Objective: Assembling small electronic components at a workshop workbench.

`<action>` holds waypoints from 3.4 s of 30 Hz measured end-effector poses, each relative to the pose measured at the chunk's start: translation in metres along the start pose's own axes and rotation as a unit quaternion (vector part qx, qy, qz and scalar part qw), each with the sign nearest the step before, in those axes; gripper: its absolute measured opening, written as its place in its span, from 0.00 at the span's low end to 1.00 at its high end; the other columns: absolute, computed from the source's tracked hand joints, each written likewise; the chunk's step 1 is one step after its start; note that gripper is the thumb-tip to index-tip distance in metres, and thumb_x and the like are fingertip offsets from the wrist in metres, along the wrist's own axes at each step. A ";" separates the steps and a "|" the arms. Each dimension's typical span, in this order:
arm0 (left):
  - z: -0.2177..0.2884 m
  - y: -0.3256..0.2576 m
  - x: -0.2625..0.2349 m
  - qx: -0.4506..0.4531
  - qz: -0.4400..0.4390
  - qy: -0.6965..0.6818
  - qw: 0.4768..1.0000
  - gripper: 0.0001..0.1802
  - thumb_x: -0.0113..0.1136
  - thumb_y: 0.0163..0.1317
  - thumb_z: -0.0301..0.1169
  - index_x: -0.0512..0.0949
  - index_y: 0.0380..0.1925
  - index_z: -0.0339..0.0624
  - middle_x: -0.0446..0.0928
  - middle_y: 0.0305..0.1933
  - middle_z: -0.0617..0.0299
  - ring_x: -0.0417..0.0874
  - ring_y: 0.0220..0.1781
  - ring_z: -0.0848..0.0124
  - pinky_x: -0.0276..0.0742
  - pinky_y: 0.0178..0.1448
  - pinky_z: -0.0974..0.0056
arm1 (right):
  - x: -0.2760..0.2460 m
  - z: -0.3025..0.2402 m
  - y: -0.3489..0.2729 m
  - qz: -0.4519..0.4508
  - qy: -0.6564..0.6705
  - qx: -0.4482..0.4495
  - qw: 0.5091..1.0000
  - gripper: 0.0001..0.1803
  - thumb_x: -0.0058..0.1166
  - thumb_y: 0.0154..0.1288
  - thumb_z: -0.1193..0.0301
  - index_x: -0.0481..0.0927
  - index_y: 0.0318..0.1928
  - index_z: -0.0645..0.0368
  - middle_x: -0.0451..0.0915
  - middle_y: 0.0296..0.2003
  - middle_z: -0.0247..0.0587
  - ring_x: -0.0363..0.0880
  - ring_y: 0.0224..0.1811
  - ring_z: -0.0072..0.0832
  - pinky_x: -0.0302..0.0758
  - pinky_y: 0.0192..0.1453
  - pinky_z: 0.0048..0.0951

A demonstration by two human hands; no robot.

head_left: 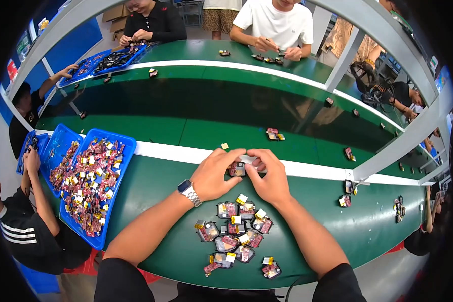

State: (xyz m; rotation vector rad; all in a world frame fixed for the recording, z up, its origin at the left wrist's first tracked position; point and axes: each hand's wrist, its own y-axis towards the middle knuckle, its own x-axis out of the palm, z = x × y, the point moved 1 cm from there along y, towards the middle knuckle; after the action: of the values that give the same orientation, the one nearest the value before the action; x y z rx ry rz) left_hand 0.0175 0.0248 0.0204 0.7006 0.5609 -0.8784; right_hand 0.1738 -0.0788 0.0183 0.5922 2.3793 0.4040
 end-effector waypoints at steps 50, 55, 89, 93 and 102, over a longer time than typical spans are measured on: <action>-0.010 0.002 0.004 -0.165 -0.012 -0.552 0.817 0.22 0.47 0.63 0.12 0.70 0.58 0.33 0.72 0.64 0.51 0.79 0.56 0.73 0.79 0.56 0.68 | 0.000 -0.013 -0.004 -0.046 -0.086 -0.060 0.993 0.13 0.66 0.54 0.78 0.83 0.41 0.54 0.71 0.45 0.40 0.75 0.45 0.36 0.77 0.45 0.36; -0.005 0.004 0.000 -0.173 -0.027 -0.552 0.815 0.22 0.47 0.64 0.13 0.69 0.59 0.33 0.72 0.64 0.51 0.79 0.57 0.73 0.79 0.59 0.68 | -0.001 -0.013 -0.004 -0.019 -0.071 -0.101 0.992 0.12 0.65 0.56 0.76 0.85 0.41 0.52 0.71 0.51 0.41 0.72 0.52 0.39 0.75 0.50 0.36; -0.010 0.000 0.002 -0.212 -0.127 -0.647 0.722 0.21 0.55 0.69 0.26 0.69 0.61 0.36 0.75 0.61 0.55 0.80 0.59 0.66 0.81 0.62 0.52 | 0.000 0.001 -0.005 -0.160 0.163 -0.015 0.973 0.06 0.49 0.67 0.71 0.75 0.34 0.60 0.67 0.62 0.50 0.62 0.65 0.45 0.64 0.66 0.44; -0.005 0.000 0.003 -0.214 -0.084 -0.621 0.749 0.20 0.55 0.69 0.24 0.70 0.60 0.37 0.75 0.61 0.55 0.80 0.59 0.66 0.82 0.61 0.53 | -0.001 0.000 -0.004 -0.148 0.138 -0.028 0.979 0.06 0.49 0.67 0.72 0.74 0.33 0.60 0.67 0.62 0.50 0.61 0.66 0.45 0.64 0.66 0.44; -0.010 -0.002 0.008 -0.202 -0.070 -0.634 0.743 0.18 0.56 0.68 0.22 0.67 0.55 0.42 0.75 0.59 0.52 0.80 0.58 0.67 0.78 0.64 0.56 | -0.001 -0.008 -0.006 -0.042 0.003 -0.105 0.994 0.04 0.56 0.62 0.73 0.79 0.35 0.61 0.72 0.57 0.49 0.67 0.61 0.45 0.70 0.61 0.43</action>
State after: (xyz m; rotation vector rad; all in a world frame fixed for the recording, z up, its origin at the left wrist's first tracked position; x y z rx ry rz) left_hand 0.0186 0.0277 0.0077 -0.4267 -0.4544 -1.1059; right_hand 0.1677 -0.0853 0.0225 0.3929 2.3206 0.6101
